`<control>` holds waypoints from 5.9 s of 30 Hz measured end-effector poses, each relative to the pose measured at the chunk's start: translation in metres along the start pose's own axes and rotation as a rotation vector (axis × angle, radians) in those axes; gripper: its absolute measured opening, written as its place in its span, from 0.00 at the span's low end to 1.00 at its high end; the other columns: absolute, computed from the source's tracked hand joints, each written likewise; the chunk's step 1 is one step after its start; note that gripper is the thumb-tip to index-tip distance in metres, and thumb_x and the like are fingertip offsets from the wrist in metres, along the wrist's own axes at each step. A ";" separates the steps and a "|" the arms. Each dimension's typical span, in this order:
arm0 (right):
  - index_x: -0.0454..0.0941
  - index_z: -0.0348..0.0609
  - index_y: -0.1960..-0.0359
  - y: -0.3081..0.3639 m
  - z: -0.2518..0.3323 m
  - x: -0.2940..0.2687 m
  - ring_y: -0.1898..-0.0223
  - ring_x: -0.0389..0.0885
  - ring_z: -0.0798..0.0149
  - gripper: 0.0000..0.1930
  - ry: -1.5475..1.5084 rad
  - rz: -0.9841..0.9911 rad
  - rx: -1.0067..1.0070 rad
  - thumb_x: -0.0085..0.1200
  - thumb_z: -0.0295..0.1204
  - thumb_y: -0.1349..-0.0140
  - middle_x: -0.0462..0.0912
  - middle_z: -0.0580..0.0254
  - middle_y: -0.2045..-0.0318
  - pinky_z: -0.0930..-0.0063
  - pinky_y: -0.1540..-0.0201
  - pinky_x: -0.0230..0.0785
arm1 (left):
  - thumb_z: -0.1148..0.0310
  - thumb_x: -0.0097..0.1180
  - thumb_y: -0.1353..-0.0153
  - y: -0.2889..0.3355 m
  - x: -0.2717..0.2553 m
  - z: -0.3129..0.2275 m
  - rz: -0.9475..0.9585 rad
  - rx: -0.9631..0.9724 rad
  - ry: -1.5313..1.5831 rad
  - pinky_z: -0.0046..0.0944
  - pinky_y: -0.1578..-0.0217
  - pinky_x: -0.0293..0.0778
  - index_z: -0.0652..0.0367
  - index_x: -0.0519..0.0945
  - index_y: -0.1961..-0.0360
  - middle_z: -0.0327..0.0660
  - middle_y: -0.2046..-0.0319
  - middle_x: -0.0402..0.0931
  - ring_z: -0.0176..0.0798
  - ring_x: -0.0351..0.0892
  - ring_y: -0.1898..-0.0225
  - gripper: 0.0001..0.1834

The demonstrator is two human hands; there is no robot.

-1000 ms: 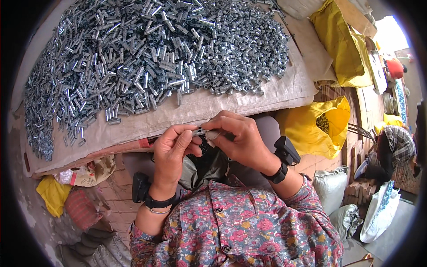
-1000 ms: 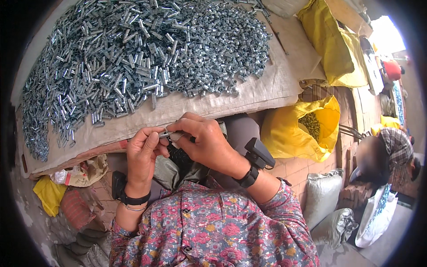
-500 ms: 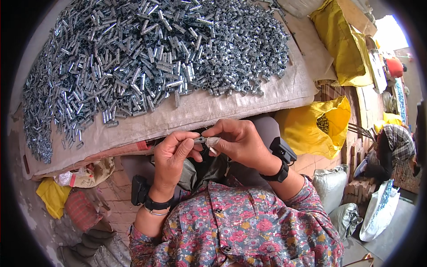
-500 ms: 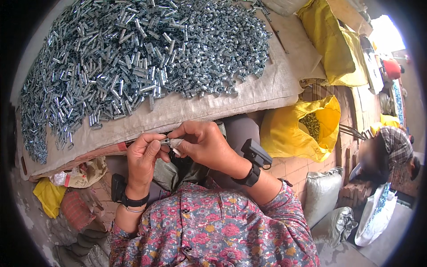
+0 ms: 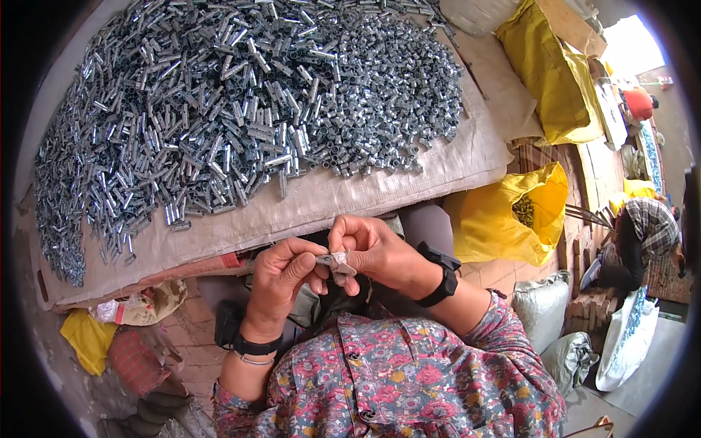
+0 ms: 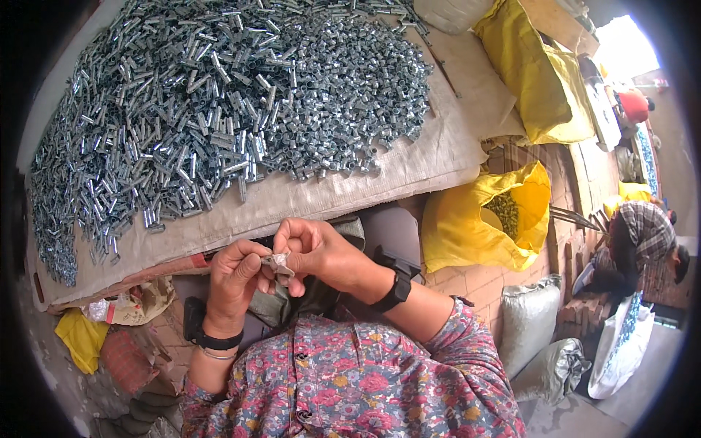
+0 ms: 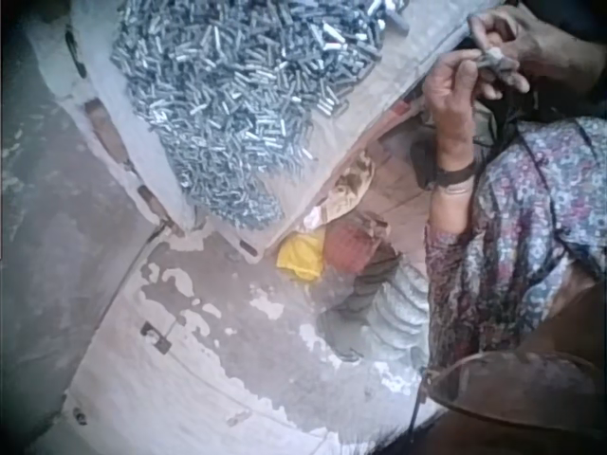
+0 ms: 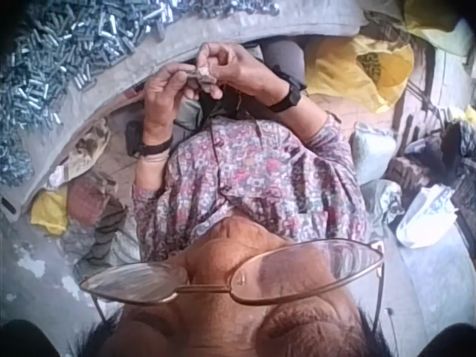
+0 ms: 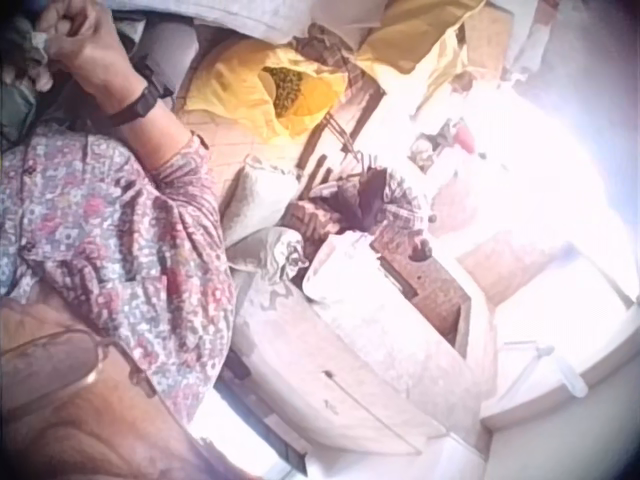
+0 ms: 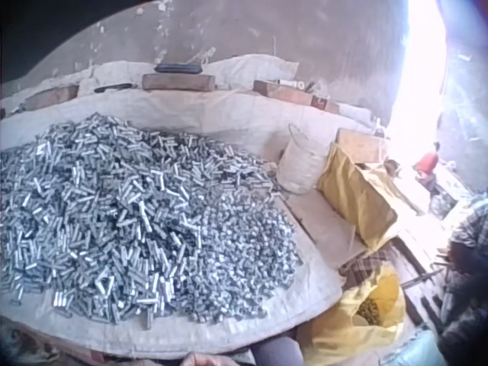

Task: Manually assembling or sorting small metal components into sets.

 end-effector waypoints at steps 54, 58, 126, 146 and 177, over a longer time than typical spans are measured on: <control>0.75 0.42 0.55 -0.052 0.062 -0.014 0.68 0.79 0.48 0.16 1.853 -0.220 -0.370 0.51 0.20 0.47 0.78 0.53 0.68 0.61 0.66 0.72 | 0.66 0.50 0.34 -0.025 -0.027 -0.028 -0.364 0.175 -0.322 0.25 0.74 0.71 0.65 0.79 0.57 0.33 0.76 0.71 0.23 0.69 0.77 0.13; 0.75 0.41 0.55 -0.059 0.061 -0.014 0.69 0.78 0.47 0.16 1.972 -0.210 -0.295 0.51 0.21 0.47 0.77 0.52 0.70 0.59 0.67 0.72 | 0.67 0.53 0.36 -0.027 -0.024 -0.025 -0.381 0.184 -0.255 0.27 0.69 0.75 0.64 0.78 0.55 0.34 0.73 0.73 0.23 0.72 0.74 0.13; 0.72 0.35 0.70 -0.030 0.055 -0.030 0.69 0.77 0.59 0.09 2.097 -0.417 -0.598 0.53 0.25 0.54 0.72 0.56 0.72 0.69 0.71 0.71 | 0.81 0.54 0.45 -0.063 0.006 -0.029 -0.282 0.440 -1.505 0.37 0.76 0.67 0.66 0.74 0.62 0.47 0.67 0.70 0.43 0.70 0.77 0.09; 0.69 0.37 0.65 -0.029 0.057 -0.028 0.70 0.78 0.48 0.11 2.004 -0.397 -0.406 0.53 0.22 0.52 0.72 0.50 0.70 0.60 0.68 0.72 | 0.67 0.56 0.39 -0.029 -0.014 -0.017 -0.339 0.145 -0.175 0.30 0.72 0.78 0.57 0.70 0.62 0.36 0.73 0.73 0.28 0.77 0.75 0.09; 0.77 0.32 0.62 -0.003 0.044 0.001 0.67 0.78 0.73 0.11 0.827 -0.279 -0.279 0.52 0.18 0.48 0.78 0.64 0.68 0.81 0.63 0.71 | 0.64 0.53 0.36 -0.020 0.015 -0.016 -0.344 0.072 -0.094 0.29 0.72 0.76 0.60 0.74 0.63 0.38 0.73 0.77 0.30 0.77 0.75 0.10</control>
Point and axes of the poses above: each hand's wrist, its own y-axis away from the middle knuckle, its own x-axis out of the palm, z = x × y, the point moved 4 cm from there along -y, towards the middle knuckle
